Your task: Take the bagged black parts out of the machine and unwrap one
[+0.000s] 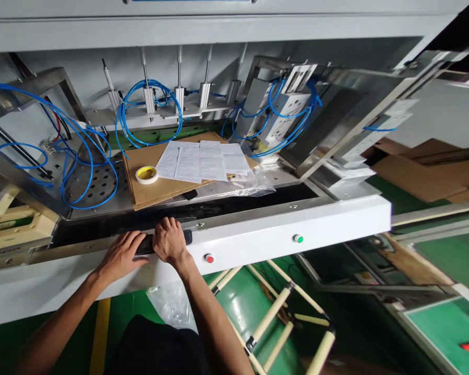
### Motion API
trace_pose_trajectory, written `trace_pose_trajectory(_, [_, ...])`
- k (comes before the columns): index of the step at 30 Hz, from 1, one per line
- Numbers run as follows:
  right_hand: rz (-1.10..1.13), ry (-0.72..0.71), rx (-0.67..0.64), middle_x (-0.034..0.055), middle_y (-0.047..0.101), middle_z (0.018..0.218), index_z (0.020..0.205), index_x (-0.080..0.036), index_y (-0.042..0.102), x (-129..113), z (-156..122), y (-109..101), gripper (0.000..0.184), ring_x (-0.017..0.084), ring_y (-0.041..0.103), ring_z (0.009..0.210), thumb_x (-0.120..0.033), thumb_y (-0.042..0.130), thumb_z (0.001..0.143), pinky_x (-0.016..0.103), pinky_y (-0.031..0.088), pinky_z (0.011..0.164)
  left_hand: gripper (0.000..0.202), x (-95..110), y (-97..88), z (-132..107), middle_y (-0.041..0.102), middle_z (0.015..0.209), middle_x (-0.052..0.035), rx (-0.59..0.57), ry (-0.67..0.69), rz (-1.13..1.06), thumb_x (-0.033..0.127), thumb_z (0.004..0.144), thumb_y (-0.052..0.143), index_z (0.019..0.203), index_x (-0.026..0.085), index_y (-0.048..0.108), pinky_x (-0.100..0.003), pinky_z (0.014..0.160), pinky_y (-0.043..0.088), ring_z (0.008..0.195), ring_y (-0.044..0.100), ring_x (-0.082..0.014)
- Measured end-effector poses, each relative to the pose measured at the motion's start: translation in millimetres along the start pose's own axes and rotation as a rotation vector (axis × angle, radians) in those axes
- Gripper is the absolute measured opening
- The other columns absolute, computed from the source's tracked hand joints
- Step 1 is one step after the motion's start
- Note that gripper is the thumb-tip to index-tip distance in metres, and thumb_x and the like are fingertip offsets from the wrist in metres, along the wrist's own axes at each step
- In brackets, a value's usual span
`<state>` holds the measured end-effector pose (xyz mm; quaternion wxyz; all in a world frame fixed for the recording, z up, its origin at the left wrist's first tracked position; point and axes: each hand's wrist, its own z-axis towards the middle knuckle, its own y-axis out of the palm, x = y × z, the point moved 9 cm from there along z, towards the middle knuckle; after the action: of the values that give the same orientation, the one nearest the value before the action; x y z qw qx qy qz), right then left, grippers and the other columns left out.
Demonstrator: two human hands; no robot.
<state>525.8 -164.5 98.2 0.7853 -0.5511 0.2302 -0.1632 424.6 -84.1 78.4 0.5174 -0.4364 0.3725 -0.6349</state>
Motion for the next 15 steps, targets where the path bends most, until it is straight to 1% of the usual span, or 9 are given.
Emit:
trace_pose_trajectory(2, [0.002,0.004,0.035,0.0132,0.068,0.11,0.112,-0.017,0.068,-1,-8,-6,0.023,0.029,0.053,0.103,-0.026,0.057,0.094,0.045,0.04,0.099,0.063,0,1.7,1,0.065,0.127,-0.0133,-0.009,0.0,-0.019,0.026,0.078,0.09,0.129,0.019,0.055,-0.043,0.095,0.057,0.113,0.066,-0.0315])
trace_pose_trajectory(4, [0.053,0.039,0.131,0.0128,0.068,0.116,0.124,-0.017,0.064,-3,-25,-18,0.03,0.029,0.053,0.109,-0.024,0.054,0.097,0.046,0.039,0.104,0.058,1,0.0,1,0.068,0.12,-0.0117,-0.015,-0.004,-0.027,0.024,0.08,0.088,0.127,0.019,0.055,-0.042,0.091,0.058,0.106,0.068,-0.0301])
trace_pose_trajectory(5, [0.109,0.082,0.203,0.0123,0.069,0.113,0.123,-0.019,0.064,-3,-36,-24,0.028,0.028,0.055,0.108,-0.024,0.051,0.099,0.046,0.041,0.102,0.054,2,-2.4,1,0.069,0.116,-0.0109,-0.014,-0.006,-0.028,0.024,0.081,0.086,0.125,0.019,0.056,-0.041,0.088,0.058,0.102,0.069,-0.0294])
trace_pose_trajectory(7, [0.303,0.242,0.354,0.0098,0.07,0.099,0.109,-0.02,0.065,3,-65,-30,0.021,0.025,0.059,0.094,-0.027,0.046,0.103,0.042,0.047,0.089,0.042,6,-9.8,1,0.07,0.11,-0.0104,-0.005,0.013,-0.041,0.024,0.086,0.08,0.121,0.019,0.057,-0.041,0.088,0.058,0.102,0.069,-0.0292])
trace_pose_trajectory(8, [0.439,0.351,0.399,0.008,0.069,0.091,0.102,-0.021,0.064,7,-81,-24,0.021,0.023,0.06,0.086,-0.032,0.046,0.104,0.04,0.048,0.082,0.034,8,-14.2,0,0.07,0.111,-0.0108,0.003,0.033,-0.054,0.025,0.09,0.075,0.118,0.019,0.058,-0.042,0.09,0.058,0.105,0.068,-0.0293])
trace_pose_trajectory(9, [0.594,0.468,0.405,0.0063,0.068,0.085,0.098,-0.022,0.062,11,-95,-13,0.022,0.022,0.06,0.079,-0.037,0.047,0.105,0.038,0.049,0.075,0.025,10,-18.1,0,0.069,0.113,-0.0113,0.008,0.055,-0.072,0.026,0.094,0.069,0.115,0.019,0.059,-0.042,0.093,0.057,0.109,0.067,-0.0293])
trace_pose_trajectory(11, [0.921,0.671,0.357,0.004,0.068,0.08,0.098,-0.023,0.061,11,-116,20,0.027,0.021,0.062,0.071,-0.048,0.053,0.102,0.036,0.052,0.067,0.012,13,-23.2,-3,0.069,0.112,-0.0109,0.004,0.057,-0.122,0.03,0.101,0.057,0.106,0.02,0.061,-0.043,0.094,0.056,0.108,0.066,-0.0286])
trace_pose_trajectory(13, [1.193,0.759,0.313,0.0043,0.072,0.084,0.103,-0.025,0.063,2,-124,44,0.032,0.022,0.067,0.075,-0.056,0.06,0.096,0.037,0.056,0.068,0.024,11,-21.5,-9,0.068,0.099,-0.0089,-0.043,-0.017,-0.233,0.037,0.106,0.048,0.093,0.021,0.06,-0.042,0.086,0.057,0.096,0.066,-0.0268])
trace_pose_trajectory(15, [1.382,0.755,0.332,0.0051,0.075,0.093,0.103,-0.027,0.066,-9,-123,49,0.034,0.024,0.07,0.085,-0.058,0.067,0.091,0.041,0.059,0.078,0.036,10,-13.4,-19,0.067,0.091,-0.0075,-0.129,-0.142,-0.435,0.043,0.108,0.04,0.087,0.022,0.061,-0.04,0.084,0.057,0.09,0.067,-0.025])
